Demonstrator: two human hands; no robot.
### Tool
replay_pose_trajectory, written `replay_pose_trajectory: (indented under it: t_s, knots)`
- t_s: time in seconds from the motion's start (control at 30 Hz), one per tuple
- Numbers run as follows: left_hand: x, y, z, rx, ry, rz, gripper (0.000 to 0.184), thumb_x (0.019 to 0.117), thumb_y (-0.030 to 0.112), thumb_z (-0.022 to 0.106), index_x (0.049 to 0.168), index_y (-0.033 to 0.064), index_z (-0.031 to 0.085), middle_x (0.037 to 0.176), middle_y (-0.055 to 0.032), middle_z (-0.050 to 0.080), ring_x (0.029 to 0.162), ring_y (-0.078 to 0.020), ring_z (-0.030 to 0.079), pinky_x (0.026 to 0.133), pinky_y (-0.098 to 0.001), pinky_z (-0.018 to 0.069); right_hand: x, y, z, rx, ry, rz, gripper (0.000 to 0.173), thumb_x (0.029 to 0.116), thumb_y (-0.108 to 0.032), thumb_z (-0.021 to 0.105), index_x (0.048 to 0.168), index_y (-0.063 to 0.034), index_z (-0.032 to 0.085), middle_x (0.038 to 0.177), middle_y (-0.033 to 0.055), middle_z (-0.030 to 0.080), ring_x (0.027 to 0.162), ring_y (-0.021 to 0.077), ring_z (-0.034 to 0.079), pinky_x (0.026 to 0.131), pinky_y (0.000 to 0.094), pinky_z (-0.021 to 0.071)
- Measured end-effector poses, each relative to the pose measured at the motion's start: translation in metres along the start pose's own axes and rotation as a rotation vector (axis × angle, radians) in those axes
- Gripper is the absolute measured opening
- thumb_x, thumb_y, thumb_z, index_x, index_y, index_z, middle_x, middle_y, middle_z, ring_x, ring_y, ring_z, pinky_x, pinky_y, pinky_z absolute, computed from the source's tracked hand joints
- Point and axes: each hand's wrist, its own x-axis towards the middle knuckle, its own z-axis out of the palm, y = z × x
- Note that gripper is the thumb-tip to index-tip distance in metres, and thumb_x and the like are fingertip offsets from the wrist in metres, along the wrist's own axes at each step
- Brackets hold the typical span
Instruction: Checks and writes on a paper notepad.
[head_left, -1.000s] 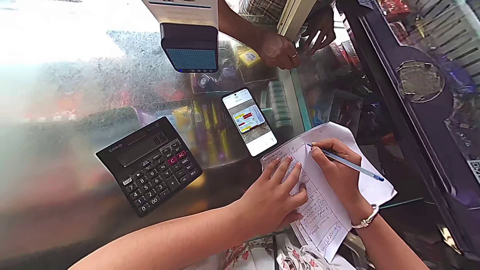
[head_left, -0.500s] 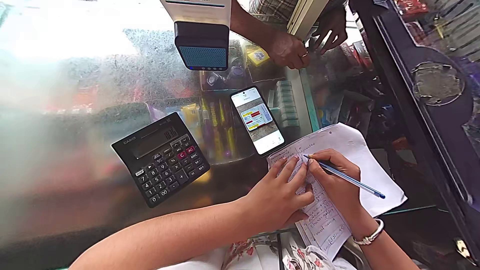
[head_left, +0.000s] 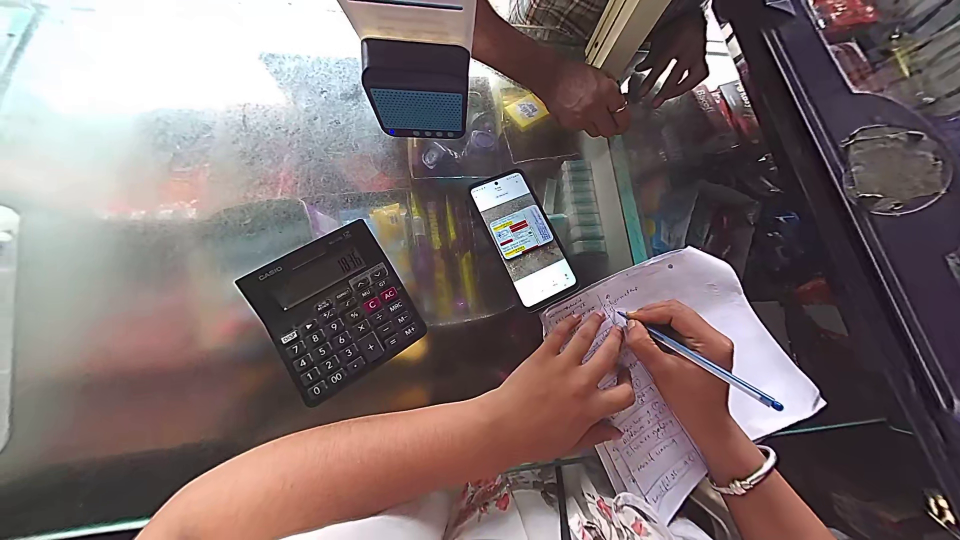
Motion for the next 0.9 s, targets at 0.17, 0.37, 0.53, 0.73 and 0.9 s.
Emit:
replay_pose_trajectory:
  t_s: [0.17,0.37,0.53,0.73,0.9]
  knots:
    - [-0.0001,-0.0001,0.0003,0.008,-0.004,0.003,0.041,0.0963,0.049,0.061,0.122,0.0186,0.069,0.148,-0.0231,0.052,0.142,-0.0462,0.043,0.112,-0.061,0.0374,0.0002,0.0004,0.0,-0.002,0.016,0.008,0.014,0.0844,-0.013,0.069,0.085,0.001,0.071,0.084,0.0011,0.07,0.076,-0.0055,0.063,0.069,0.008,0.052]
    - [-0.0007,-0.0007,0.0025,0.024,0.003,0.003,0.042,0.0973,0.051,0.059,0.124,0.0194,0.069,0.148,-0.0226,0.052,0.142,-0.0455,0.044,0.112,-0.0606,0.0378,-0.0003,0.0009,0.0008,-0.019,0.023,0.006,0.014,0.0846,-0.012,0.069,0.085,0.002,0.072,0.084,0.0019,0.07,0.076,-0.0051,0.063,0.068,0.0084,0.0525]
    - [-0.0005,-0.0004,0.0039,0.019,0.012,-0.001,0.041,0.0975,0.05,0.058,0.123,0.0203,0.069,0.149,-0.0218,0.052,0.142,-0.0454,0.043,0.112,-0.0603,0.0381,-0.0003,0.0004,0.0004,-0.038,0.042,0.025,0.013,0.0841,-0.011,0.069,0.085,0.0014,0.072,0.084,0.0019,0.07,0.075,-0.0047,0.063,0.068,0.0087,0.0519]
    - [-0.0006,-0.0006,0.0028,0.032,-0.002,0.001,0.043,0.0978,0.051,0.057,0.124,0.0199,0.069,0.15,-0.022,0.05,0.142,-0.0457,0.043,0.112,-0.0605,0.0385,0.0002,0.0002,0.0,-0.062,0.048,0.024,0.014,0.0852,-0.012,0.069,0.085,0.0018,0.073,0.084,0.0024,0.07,0.075,-0.005,0.063,0.068,0.0082,0.0515]
    - [-0.0006,-0.0011,0.0031,0.02,0.0,0.004,0.043,0.0976,0.051,0.058,0.124,0.0196,0.069,0.151,-0.0224,0.049,0.142,-0.0457,0.043,0.112,-0.0604,0.0375,0.001,-0.0007,-0.0011,-0.011,0.09,0.033,0.011,0.0837,-0.009,0.068,0.084,0.0017,0.071,0.082,-0.0001,0.069,0.074,-0.006,0.062,0.067,0.0078,0.0515]
